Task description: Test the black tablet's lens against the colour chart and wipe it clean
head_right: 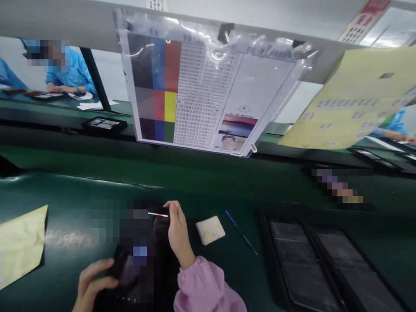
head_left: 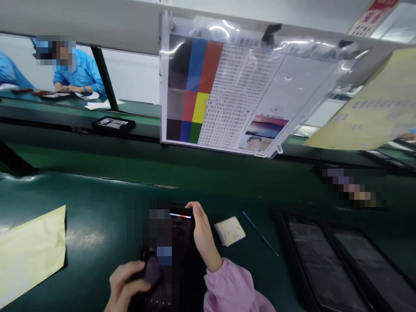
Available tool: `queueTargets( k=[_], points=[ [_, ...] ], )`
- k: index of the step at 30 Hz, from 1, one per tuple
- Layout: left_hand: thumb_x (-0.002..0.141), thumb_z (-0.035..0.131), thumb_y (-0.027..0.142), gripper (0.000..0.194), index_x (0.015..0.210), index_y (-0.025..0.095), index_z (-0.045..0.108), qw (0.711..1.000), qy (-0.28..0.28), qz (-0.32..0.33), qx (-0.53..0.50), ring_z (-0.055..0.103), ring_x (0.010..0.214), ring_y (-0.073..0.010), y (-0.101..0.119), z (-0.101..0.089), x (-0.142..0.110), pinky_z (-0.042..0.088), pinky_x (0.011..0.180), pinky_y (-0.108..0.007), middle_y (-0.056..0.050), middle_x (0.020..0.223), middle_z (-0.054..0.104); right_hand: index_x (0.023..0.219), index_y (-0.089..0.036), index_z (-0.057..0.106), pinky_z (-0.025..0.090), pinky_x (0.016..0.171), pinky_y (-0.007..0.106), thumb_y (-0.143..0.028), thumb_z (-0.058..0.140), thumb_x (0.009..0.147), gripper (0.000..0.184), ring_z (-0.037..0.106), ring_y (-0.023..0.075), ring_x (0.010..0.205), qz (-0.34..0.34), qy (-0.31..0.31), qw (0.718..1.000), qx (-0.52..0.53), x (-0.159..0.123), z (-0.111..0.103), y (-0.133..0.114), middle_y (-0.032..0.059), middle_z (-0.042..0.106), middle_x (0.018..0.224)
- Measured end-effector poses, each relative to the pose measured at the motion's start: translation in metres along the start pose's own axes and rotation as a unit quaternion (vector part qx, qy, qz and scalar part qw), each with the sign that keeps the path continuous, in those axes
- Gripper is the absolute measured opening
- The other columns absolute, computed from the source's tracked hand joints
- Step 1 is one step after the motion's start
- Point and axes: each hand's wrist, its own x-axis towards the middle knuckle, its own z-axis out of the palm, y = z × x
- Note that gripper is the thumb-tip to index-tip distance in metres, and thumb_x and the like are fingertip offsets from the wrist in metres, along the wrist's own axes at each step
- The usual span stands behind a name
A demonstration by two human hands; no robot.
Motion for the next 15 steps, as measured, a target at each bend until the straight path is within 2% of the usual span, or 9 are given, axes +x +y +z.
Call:
queueTargets(
  k=[2, 4, 7, 9, 12, 15],
  points=[
    [0.1, 0.043, 0.063, 0.043, 0.111, 0.024, 0.059, 0.997, 0.014, -0.051, -0.055, 0.057, 0.121, -0.0319, -0.009, -0.005, 0.025, 0.048, 0.098, -0.045, -0.014, 0.13, 0.057, 0.092, -0.025, 0.057, 0.045, 0.092, 0.034, -0.055, 0.034, 0.108, 0.041, 0.059, 0.0219, 0.096, 0.01, 0.004, 1.0, 0.027, -0.003, 0.003, -0.001, 0.0011, 0.058, 0.094],
    [0.106, 0.038, 0.047, 0.032, 0.12, 0.025, 0.058, 0.99, 0.001, -0.073, -0.122, 0.056, 0.124, -0.0287, -0.019, -0.008, 0.061, 0.046, 0.1, -0.043, -0.011, 0.134, 0.056, 0.092, -0.025, 0.056, 0.043, 0.089, 0.033, -0.056, 0.036, 0.108, 0.04, 0.057, 0.0213, 0.094, 0.023, 0.004, 0.998, 0.067, -0.007, 0.007, -0.001, 0.0004, 0.056, 0.093],
    [0.109, 0.034, 0.042, 0.033, 0.129, 0.026, 0.055, 0.978, -0.04, -0.098, -0.182, 0.062, 0.106, -0.0223, -0.03, -0.007, 0.116, 0.048, 0.09, -0.036, -0.008, 0.127, 0.065, 0.092, -0.025, 0.059, 0.042, 0.084, 0.032, -0.058, 0.042, 0.106, 0.039, 0.054, 0.0204, 0.089, 0.03, 0.012, 0.991, 0.134, -0.015, 0.014, -0.002, -0.0001, 0.054, 0.091],
    [0.11, 0.027, 0.044, 0.041, 0.133, 0.025, 0.055, 0.955, -0.087, -0.168, -0.23, 0.064, 0.101, -0.0216, -0.03, -0.001, 0.143, 0.048, 0.091, -0.035, -0.007, 0.12, 0.07, 0.091, -0.026, 0.06, 0.042, 0.08, 0.031, -0.058, 0.044, 0.106, 0.04, 0.053, 0.0198, 0.085, 0.019, 0.019, 0.988, 0.154, -0.019, 0.015, -0.004, -0.0003, 0.054, 0.088],
    [0.109, 0.023, 0.052, 0.055, 0.117, 0.022, 0.068, 0.89, -0.183, -0.275, -0.315, 0.065, 0.106, -0.024, -0.022, 0.009, 0.157, 0.045, 0.098, -0.036, -0.006, 0.11, 0.073, 0.094, -0.026, 0.064, 0.044, 0.078, 0.029, -0.054, 0.046, 0.107, 0.036, 0.055, 0.0187, 0.085, -0.013, 0.014, 0.991, 0.132, -0.022, 0.01, -0.01, -0.0002, 0.058, 0.089],
    [0.108, 0.022, 0.055, 0.063, 0.1, 0.021, 0.074, 0.844, -0.222, -0.305, -0.381, 0.065, 0.102, -0.0244, -0.015, 0.014, 0.148, 0.046, 0.097, -0.035, -0.005, 0.103, 0.074, 0.102, -0.028, 0.067, 0.048, 0.079, 0.028, -0.046, 0.05, 0.109, 0.025, 0.063, 0.0174, 0.085, -0.049, -0.041, 0.994, 0.086, -0.024, -0.002, -0.023, -0.0007, 0.068, 0.092]
  ],
)
